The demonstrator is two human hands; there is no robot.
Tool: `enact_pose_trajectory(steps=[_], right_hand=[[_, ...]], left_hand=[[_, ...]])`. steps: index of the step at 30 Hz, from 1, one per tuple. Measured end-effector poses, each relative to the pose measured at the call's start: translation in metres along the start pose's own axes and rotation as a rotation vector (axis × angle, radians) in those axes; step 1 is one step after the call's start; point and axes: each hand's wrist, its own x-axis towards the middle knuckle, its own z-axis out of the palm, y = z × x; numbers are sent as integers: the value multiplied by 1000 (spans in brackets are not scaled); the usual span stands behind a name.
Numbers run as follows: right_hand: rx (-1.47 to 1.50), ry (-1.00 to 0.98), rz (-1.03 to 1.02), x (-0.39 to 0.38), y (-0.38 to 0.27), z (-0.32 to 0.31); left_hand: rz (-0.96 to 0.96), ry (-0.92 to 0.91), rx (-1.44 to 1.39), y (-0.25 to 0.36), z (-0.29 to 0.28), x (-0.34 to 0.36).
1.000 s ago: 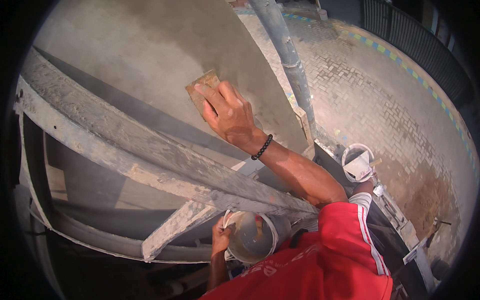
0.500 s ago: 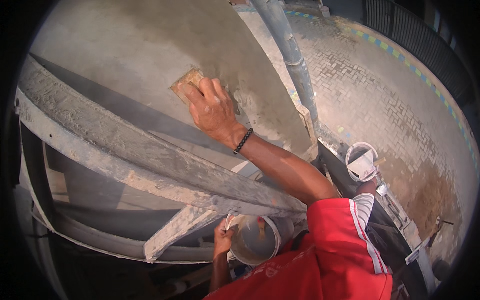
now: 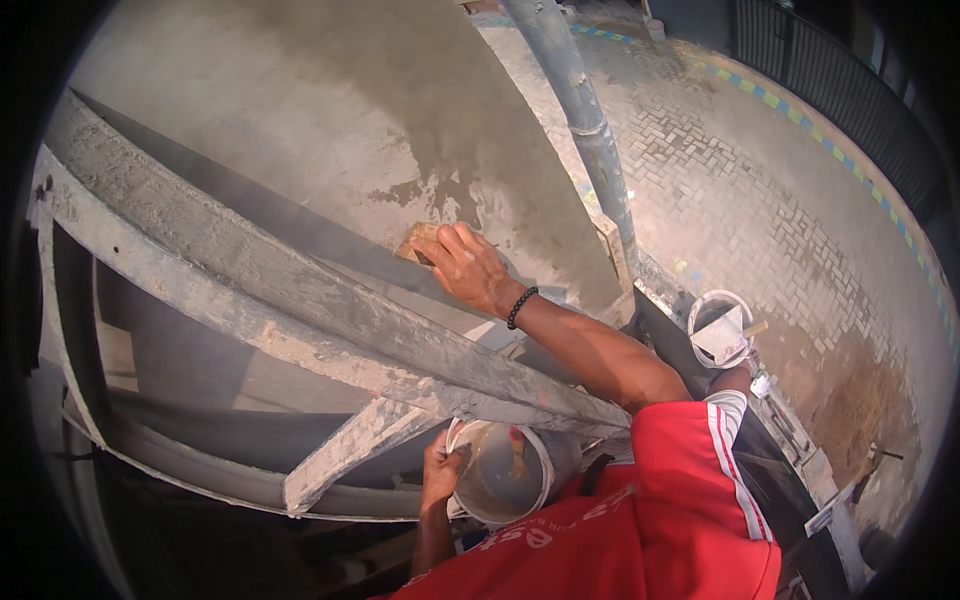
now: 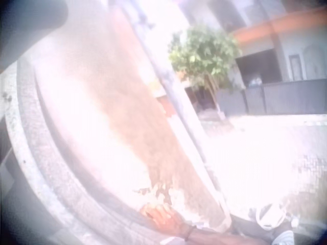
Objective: The person uses a sponge to smooth a wet concrete surface on a curved wall. They repeatedly dip the sponge into a bucket of water and rub it along the wall to even out the surface.
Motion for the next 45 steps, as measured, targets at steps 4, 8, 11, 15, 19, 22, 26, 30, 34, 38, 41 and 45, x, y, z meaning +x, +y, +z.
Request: enact_pose_trajectory(steps=[4,8,11,15,19,22,26,30,34,38,41,45], right_hand=[[100,268,150,53,-12,-18],[69,219,20,36,-24,13],[-69,19,-81,-25,11,22],[69,299,180,49,-13,-11],[-19,161,-25,11,-3,19],[-20,20,-9,-34,24,9],[49,291,189,43,4,-20],[-2,89,26,-14,1,19],[-15,10,119,-51,34,13],[100,337,219,29,-6,7],[4,88,28,-41,18,37],[48,43,134,-52,39,18]], left_hand=[[13,33,34,-3,-2,-4],[31,10,34,-11,-5,-2],[48,21,40,-7,-1,-3],[11,39,38,-10,-2,-8],[7,-15,46,-7,-4,6],[19,18,66,-3,-2,-1],[-85,54,3,-9,-4,-2],[-146,61,59,-12,-6,3],[-122,79,32,4,-1,-5],[-100,100,119,-6,-3,-4],[-70,106,58,-3,2,-1],[-63,85,68,-15,-6,-8]])
